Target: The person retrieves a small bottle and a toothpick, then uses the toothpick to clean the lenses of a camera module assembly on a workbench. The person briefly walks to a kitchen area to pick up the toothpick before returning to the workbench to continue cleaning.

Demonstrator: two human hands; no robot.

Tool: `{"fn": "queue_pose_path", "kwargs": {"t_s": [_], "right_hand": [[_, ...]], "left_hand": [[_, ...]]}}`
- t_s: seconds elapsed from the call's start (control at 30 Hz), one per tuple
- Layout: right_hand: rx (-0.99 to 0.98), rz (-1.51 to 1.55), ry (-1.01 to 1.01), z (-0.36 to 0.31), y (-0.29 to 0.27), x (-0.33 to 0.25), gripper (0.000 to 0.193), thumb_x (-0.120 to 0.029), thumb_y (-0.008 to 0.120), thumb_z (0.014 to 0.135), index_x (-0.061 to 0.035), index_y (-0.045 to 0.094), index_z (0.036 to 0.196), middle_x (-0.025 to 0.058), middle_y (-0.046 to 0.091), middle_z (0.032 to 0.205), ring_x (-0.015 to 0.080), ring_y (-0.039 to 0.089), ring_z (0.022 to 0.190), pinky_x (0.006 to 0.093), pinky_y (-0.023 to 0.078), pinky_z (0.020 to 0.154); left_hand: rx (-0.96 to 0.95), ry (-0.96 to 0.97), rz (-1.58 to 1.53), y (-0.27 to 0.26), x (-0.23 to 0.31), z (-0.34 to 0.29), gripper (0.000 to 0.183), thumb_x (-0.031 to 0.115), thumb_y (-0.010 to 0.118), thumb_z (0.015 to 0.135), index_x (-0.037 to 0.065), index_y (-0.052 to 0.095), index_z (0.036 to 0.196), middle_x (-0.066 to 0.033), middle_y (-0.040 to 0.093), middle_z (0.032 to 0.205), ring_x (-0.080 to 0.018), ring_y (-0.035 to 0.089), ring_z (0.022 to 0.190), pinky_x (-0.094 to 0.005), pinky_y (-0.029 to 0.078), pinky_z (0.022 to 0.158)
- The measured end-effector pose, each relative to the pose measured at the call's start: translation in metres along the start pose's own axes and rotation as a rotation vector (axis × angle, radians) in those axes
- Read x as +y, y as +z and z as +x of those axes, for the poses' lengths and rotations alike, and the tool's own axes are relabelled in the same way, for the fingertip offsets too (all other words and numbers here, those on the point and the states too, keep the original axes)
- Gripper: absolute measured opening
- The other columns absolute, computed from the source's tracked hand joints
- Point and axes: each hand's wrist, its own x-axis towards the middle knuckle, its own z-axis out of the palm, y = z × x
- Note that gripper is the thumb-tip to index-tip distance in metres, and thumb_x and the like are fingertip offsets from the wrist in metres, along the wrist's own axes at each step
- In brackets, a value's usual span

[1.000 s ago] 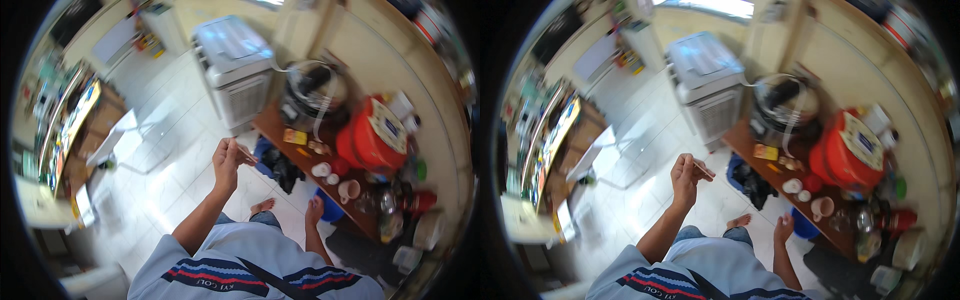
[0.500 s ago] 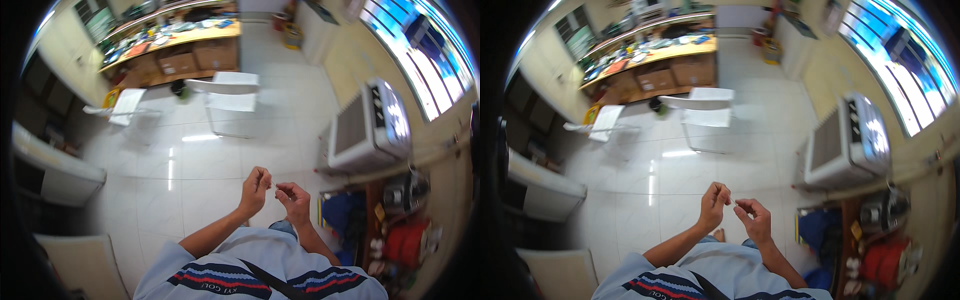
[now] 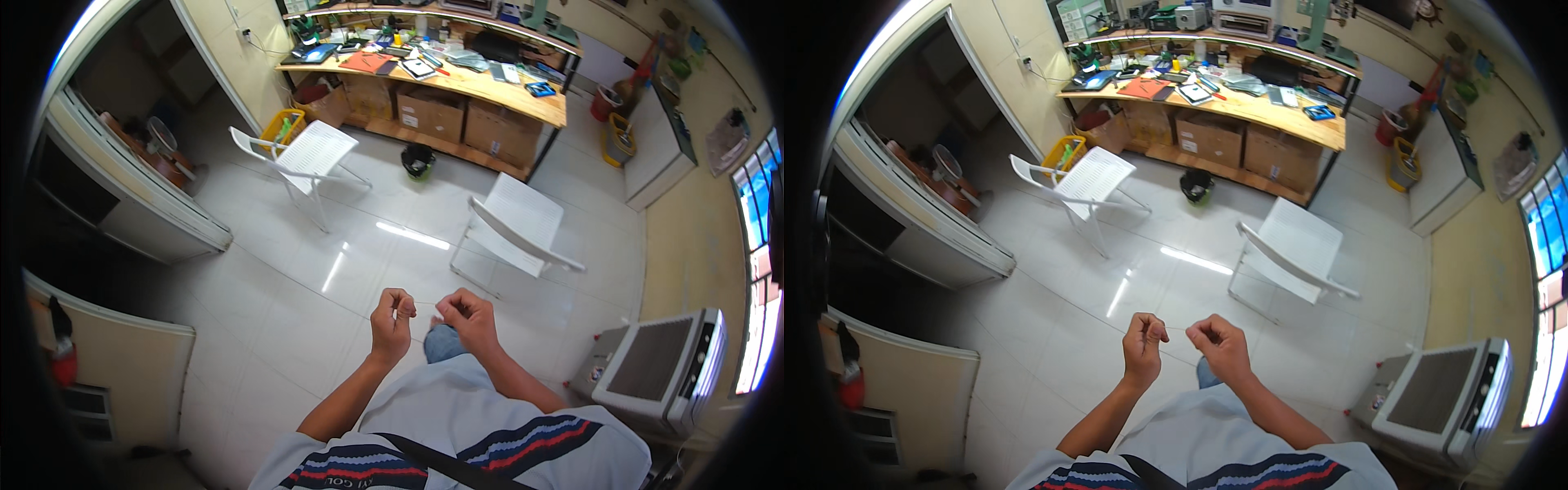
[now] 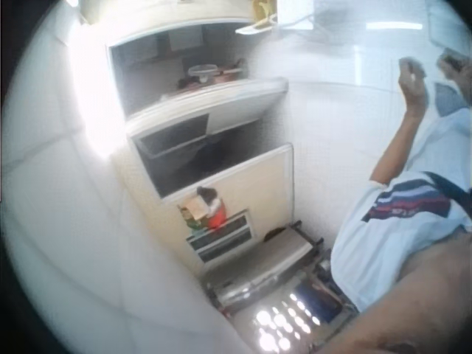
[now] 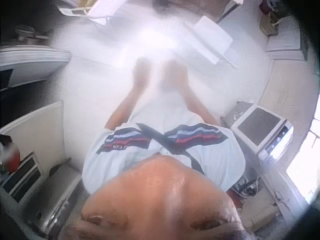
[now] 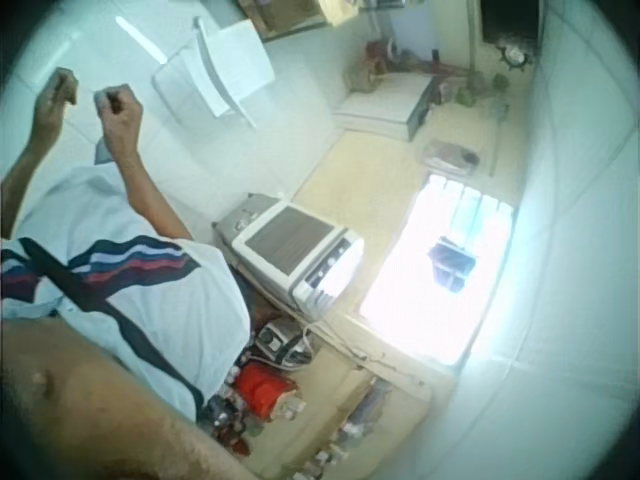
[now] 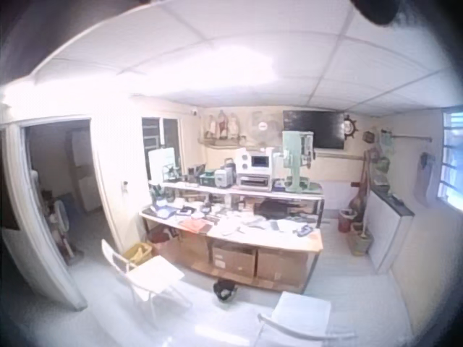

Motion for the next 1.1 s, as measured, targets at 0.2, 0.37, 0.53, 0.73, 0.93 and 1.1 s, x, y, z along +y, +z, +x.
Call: {"fn": "queue_pose_path", "kwargs": {"t_s": [0.2, 0.37, 0.53, 0.73, 0.93, 1.1], "right_hand": [[-0.048, 0.055, -0.133, 0.188, 0.039, -0.073, 0.012, -0.011, 0.072, 0.095, -0.0017, 0.069, 0.09, -0.0014, 0.064, 0.078, 0.0034, 0.055, 0.07, 0.0199, 0.043, 0.064], [-0.096, 0.051, -0.259, 0.332, 0.067, -0.092, 0.01, -0.008, 0.074, 0.093, -0.0007, 0.069, 0.09, -0.0005, 0.063, 0.084, 0.0037, 0.055, 0.073, 0.0202, 0.045, 0.065], [-0.029, 0.019, -0.158, 0.46, 0.1, -0.092, 0.008, -0.006, 0.073, 0.092, 0.0004, 0.07, 0.09, -0.0002, 0.063, 0.085, 0.0049, 0.057, 0.075, 0.0212, 0.046, 0.067], [0.019, -0.095, -0.212, 0.57, 0.121, -0.102, 0.007, -0.006, 0.074, 0.091, 0.0, 0.072, 0.088, 0.0019, 0.064, 0.083, 0.0071, 0.06, 0.074, 0.0226, 0.048, 0.067], [0.15, -0.102, -0.085, 0.704, 0.116, -0.083, 0.006, -0.004, 0.075, 0.09, 0.0007, 0.073, 0.09, 0.0015, 0.063, 0.082, 0.006, 0.056, 0.074, 0.0216, 0.044, 0.066], [0.105, -0.209, -0.047, 0.806, 0.109, -0.052, 0.009, -0.01, 0.078, 0.089, -0.0009, 0.075, 0.092, -0.0017, 0.06, 0.08, 0.0045, 0.051, 0.068, 0.0211, 0.041, 0.06]], "left_hand": [[0.228, -0.028, -0.066, -0.052, 0.002, 0.148, 0.025, 0.025, 0.048, 0.11, 0.004, 0.047, 0.097, -0.0041, 0.055, 0.077, -0.0101, 0.051, 0.067, -0.0245, 0.047, 0.067], [0.197, -0.095, -0.201, -0.082, -0.05, 0.251, 0.022, 0.024, 0.053, 0.108, 0.005, 0.049, 0.098, -0.0045, 0.057, 0.075, -0.0103, 0.055, 0.065, -0.0252, 0.05, 0.065], [0.101, -0.182, -0.232, -0.105, -0.08, 0.398, 0.024, 0.022, 0.059, 0.105, 0.0, 0.056, 0.116, -0.0079, 0.065, 0.088, -0.0104, 0.06, 0.071, -0.0241, 0.052, 0.069], [-0.169, -0.186, -0.255, -0.105, -0.066, 0.592, 0.029, 0.012, 0.075, 0.094, -0.001, 0.067, 0.119, -0.0069, 0.069, 0.097, -0.0117, 0.064, 0.082, -0.0256, 0.052, 0.075], [-0.299, -0.041, -0.022, -0.095, -0.13, 0.736, 0.006, 0.006, 0.073, 0.092, 0.0, 0.071, 0.094, -0.0059, 0.068, 0.09, -0.0115, 0.061, 0.078, -0.0259, 0.049, 0.071], [-0.338, -0.274, -0.01, -0.093, -0.179, 0.825, 0.007, 0.004, 0.073, 0.089, -0.001, 0.07, 0.093, -0.0025, 0.068, 0.084, -0.0082, 0.06, 0.076, -0.0239, 0.048, 0.069]]}}
